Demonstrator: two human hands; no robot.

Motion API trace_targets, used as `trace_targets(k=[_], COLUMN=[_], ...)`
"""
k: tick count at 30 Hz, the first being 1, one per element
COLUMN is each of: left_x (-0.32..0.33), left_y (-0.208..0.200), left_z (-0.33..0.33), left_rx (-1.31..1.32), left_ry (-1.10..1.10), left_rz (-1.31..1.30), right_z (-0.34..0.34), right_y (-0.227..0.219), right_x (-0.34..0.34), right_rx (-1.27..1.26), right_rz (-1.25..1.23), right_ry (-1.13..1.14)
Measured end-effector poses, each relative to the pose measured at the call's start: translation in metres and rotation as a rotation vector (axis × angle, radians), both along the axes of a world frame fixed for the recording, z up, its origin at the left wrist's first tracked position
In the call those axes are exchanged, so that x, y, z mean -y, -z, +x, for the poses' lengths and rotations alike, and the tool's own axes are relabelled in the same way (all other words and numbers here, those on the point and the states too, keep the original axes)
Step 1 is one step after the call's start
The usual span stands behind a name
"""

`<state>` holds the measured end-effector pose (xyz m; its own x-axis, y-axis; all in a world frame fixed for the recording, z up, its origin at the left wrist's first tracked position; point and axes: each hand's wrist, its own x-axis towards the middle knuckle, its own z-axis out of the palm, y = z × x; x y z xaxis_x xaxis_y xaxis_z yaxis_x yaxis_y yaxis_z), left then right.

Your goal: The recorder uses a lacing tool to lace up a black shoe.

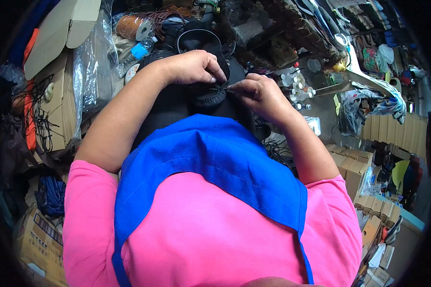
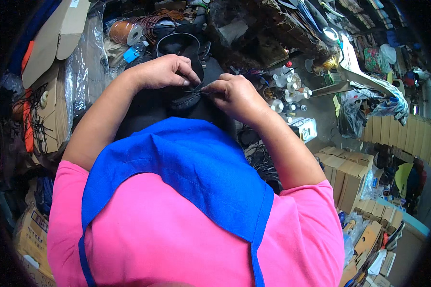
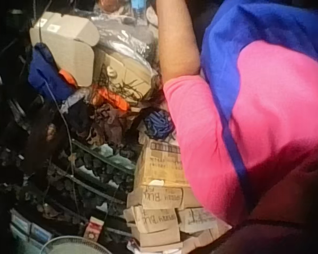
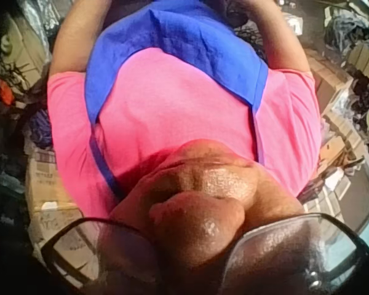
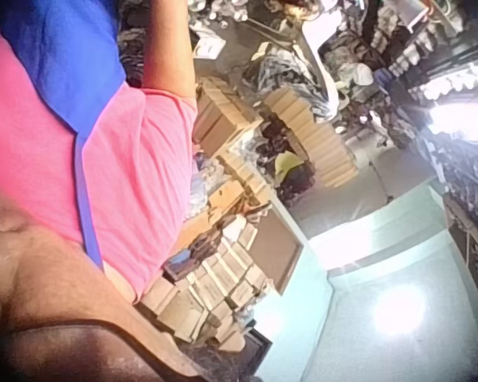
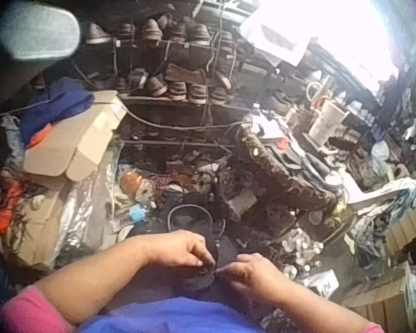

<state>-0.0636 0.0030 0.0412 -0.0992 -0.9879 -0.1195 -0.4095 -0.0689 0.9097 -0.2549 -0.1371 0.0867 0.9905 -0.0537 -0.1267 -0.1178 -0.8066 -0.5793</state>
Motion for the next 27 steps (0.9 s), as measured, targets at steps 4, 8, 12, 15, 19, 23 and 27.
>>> trace_targets(k=[4,8,12,15,19,23,27], left_x=[0.002,0.003,0.004,0.007,0.008,0.008,0.007], left_y=[-0.006,-0.008,-0.004,0.0,-0.001,-0.003,-0.002], left_z=[0.004,0.006,0.01,0.013,0.014,0.014,0.015], left_rx=[0.035,0.041,-0.003,-0.025,-0.06,-0.057,-0.062], left_ry=[0.068,0.107,0.122,0.156,0.149,0.167,0.167], left_rz=[0.0,0.035,0.053,0.034,0.072,0.063,0.052], right_z=[-0.003,-0.003,-0.002,-0.001,0.005,0.012,0.015], right_y=[0.001,0.002,0.001,0.011,0.009,-0.004,-0.008], right_x=[-0.002,-0.002,-0.003,0.004,0.008,0.003,-0.003], right_rx=[0.067,0.078,0.014,0.013,-0.02,0.0,0.001], right_rz=[-0.06,-0.111,0.065,0.18,0.159,0.027,-0.108], right_ry=[-0.013,-0.027,0.049,0.088,0.063,-0.029,-0.064])
